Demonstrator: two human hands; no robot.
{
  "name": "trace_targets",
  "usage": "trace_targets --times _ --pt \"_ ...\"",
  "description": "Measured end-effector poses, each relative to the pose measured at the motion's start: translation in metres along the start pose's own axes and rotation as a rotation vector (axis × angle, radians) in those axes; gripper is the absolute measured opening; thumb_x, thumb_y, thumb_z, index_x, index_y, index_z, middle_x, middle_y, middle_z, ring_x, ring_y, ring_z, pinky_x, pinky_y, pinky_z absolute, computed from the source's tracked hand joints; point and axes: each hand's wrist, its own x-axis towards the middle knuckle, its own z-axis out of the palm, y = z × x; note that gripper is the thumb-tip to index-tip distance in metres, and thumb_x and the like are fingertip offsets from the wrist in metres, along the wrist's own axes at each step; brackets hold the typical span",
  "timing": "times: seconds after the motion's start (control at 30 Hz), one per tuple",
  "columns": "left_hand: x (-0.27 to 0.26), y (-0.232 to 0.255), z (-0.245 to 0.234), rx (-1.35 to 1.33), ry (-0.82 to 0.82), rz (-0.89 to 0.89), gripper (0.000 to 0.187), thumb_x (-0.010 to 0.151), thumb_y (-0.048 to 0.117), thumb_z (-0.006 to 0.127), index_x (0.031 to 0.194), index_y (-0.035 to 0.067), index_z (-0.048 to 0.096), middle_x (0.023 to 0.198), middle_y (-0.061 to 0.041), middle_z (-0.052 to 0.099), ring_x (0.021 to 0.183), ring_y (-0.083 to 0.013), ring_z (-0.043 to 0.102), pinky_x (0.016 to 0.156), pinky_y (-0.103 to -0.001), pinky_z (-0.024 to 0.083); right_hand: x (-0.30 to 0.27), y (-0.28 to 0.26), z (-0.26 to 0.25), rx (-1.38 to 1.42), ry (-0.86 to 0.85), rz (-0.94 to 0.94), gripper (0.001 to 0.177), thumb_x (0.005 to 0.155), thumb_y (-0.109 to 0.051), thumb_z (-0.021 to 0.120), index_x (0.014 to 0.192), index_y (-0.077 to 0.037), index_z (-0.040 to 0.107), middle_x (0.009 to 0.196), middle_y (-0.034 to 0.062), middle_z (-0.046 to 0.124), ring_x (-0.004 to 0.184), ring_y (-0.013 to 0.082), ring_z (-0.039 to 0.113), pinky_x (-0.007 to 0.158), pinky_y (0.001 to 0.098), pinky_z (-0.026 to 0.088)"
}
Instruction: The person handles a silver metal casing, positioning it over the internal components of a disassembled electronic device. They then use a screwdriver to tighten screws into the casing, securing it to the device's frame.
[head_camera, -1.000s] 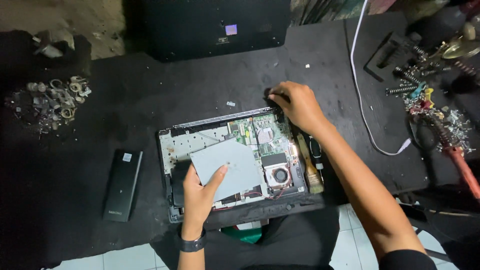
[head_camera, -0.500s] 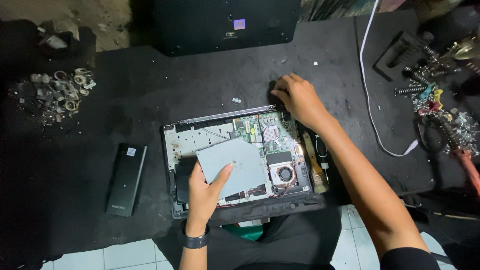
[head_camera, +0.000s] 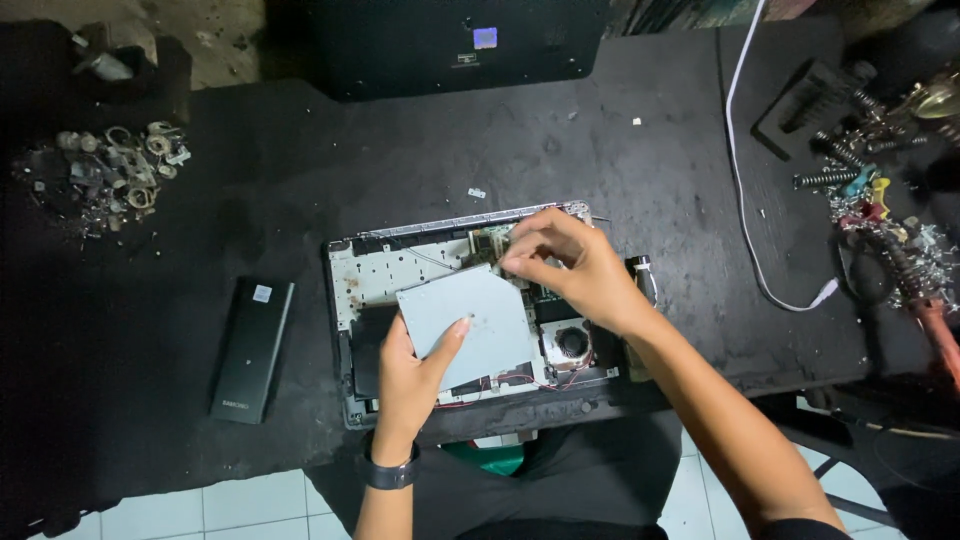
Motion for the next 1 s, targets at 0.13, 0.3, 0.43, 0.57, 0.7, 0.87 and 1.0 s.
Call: trace_targets --times 0.13,0.3,0.43,0.57,0.7,0.87,1.0 --pt "-0.001 -0.004 0.001 -0.011 0.004 -0.007 0.054 0.082 0.030 0.085 0.123 0.001 0.064 0.117 -0.022 0.076 0.121 -0.0330 0.069 0.092 -0.046 0.058 -0.008 -0.002 0.010 -0.009 0.054 -0.012 0.045 0.084 0.002 0.080 0.124 -0.002 0.060 0.091 0.0150 0.080 0.079 0.0211 0.071 0.080 0.0370 0.055" --pt "-0.002 -0.006 0.000 -0.006 -0.001 0.060 0.048 0.084 0.026 0.083 0.120 0.000 0.065 0.113 -0.023 0.077 0.116 -0.0362 0.071 0.088 -0.047 0.060 -0.011 -0.001 0.017 -0.043 0.126 -0.005 0.052 0.082 0.000 0.083 0.125 -0.004 0.054 0.088 0.0132 0.080 0.079 0.0197 0.071 0.079 0.0346 0.055" --pt "-0.001 -0.009 0.000 0.011 0.006 0.091 0.046 0.085 0.024 0.083 0.120 0.000 0.066 0.111 -0.023 0.079 0.114 -0.0293 0.070 0.084 -0.046 0.060 -0.012 0.000 0.022 -0.084 0.165 -0.014 0.053 0.082 0.000 0.083 0.125 -0.002 0.052 0.086 0.0152 0.080 0.078 0.0239 0.071 0.078 0.0376 0.055" --pt "-0.002 -0.007 0.000 0.016 0.007 0.073 0.046 0.084 0.027 0.083 0.118 0.001 0.066 0.112 -0.023 0.078 0.113 -0.0354 0.073 0.085 -0.046 0.061 -0.014 0.001 0.028 -0.099 0.207 -0.023 0.052 0.082 0.000 0.083 0.123 0.000 0.052 0.086 0.0179 0.079 0.079 0.0296 0.074 0.078 0.0413 0.056" --pt "-0.001 -0.010 0.001 0.010 0.010 0.058 0.048 0.083 0.028 0.084 0.120 0.001 0.066 0.112 -0.022 0.078 0.114 -0.0374 0.072 0.083 -0.047 0.062 -0.012 0.007 0.026 -0.087 0.224 -0.013 0.047 0.083 -0.002 0.083 0.121 0.000 0.055 0.088 0.0172 0.079 0.082 0.0277 0.075 0.079 0.0411 0.056" --pt "-0.002 -0.009 0.000 0.007 0.018 0.043 0.049 0.084 0.030 0.084 0.120 0.002 0.065 0.113 -0.023 0.077 0.116 -0.0397 0.071 0.084 -0.047 0.062 -0.016 0.005 0.019 -0.033 0.141 0.033 0.011 0.093 -0.004 0.072 0.104 -0.002 0.074 0.087 0.0142 0.079 0.083 0.0186 0.069 0.085 0.0397 0.057" --pt "-0.001 -0.013 -0.001 0.010 0.016 0.043 0.051 0.084 0.031 0.083 0.121 0.001 0.064 0.114 -0.024 0.076 0.118 -0.0398 0.070 0.084 -0.046 0.061 -0.015 0.007 0.017 -0.052 0.108 0.025 0.011 0.094 -0.004 0.071 0.104 -0.002 0.075 0.088 0.0160 0.079 0.083 0.0211 0.070 0.085 0.0425 0.057"
